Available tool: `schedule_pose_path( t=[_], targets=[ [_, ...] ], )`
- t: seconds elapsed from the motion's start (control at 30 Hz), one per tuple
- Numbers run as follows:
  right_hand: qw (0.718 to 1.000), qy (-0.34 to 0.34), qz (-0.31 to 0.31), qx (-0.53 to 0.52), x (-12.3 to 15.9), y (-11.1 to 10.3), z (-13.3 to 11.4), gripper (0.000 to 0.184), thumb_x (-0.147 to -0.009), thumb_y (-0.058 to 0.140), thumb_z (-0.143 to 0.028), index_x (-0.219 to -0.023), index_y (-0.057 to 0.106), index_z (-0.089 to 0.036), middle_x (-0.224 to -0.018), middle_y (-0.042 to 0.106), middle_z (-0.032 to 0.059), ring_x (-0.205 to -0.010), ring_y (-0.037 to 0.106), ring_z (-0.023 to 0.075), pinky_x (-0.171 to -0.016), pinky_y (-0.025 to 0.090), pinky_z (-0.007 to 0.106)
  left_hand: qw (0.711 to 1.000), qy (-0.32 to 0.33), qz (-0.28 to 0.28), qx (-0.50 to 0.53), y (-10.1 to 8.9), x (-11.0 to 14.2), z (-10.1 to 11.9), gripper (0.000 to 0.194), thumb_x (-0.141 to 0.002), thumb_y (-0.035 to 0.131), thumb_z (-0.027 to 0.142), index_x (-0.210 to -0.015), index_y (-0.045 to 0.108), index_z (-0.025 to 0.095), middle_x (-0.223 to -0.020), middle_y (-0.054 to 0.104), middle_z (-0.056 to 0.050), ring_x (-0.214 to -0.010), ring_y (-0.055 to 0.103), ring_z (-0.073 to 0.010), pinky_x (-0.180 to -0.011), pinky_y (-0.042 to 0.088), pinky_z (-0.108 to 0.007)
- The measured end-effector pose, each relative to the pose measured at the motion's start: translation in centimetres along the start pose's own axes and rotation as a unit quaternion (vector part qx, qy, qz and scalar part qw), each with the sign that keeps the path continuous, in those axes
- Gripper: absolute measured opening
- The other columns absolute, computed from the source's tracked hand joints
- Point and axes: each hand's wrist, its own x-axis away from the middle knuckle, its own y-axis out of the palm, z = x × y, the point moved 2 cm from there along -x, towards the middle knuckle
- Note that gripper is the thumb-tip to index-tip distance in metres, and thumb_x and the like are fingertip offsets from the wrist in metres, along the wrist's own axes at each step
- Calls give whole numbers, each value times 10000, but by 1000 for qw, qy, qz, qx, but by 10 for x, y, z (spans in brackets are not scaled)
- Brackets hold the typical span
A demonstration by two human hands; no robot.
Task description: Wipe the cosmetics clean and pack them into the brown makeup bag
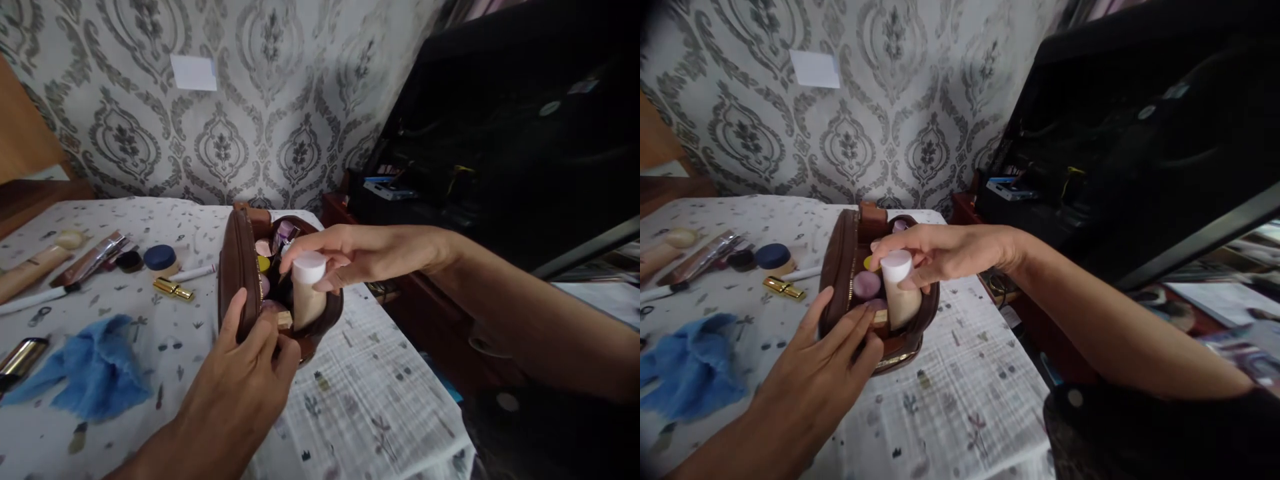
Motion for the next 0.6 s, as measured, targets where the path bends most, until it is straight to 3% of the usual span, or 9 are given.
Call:
schedule_pose_path(
  t=[0.23,0.43,0.6],
  targets=[
    [997,12,-38,64,5,8,7,354,-949,579,-215,-1298,599,-156,-1080,658,59,-915,603,133,-765,485,230,1000,-8,5,22,3,-1,1,240,-931,356,94,-860,577,152,-990,725,-141,-1173,589,-249,-1174,254,-589],
    [962,-11,53,267,16,14,1,362,-981,515,-232,-1333,598,-257,-1149,663,53,-960,609,167,-820,487,291,1000,4,-6,18,5,0,1,235,-921,357,83,-841,567,150,-958,721,-152,-1143,603,-272,-1147,280,-607],
    [934,30,108,339,17,13,-1,280,-966,566,-314,-1216,613,-197,-1007,679,55,-862,616,188,-787,472,313,1000,4,-3,14,2,0,0,252,-922,348,88,-852,579,158,-982,715,-147,-1165,582,-259,-1168,264,-599]
  ],
)
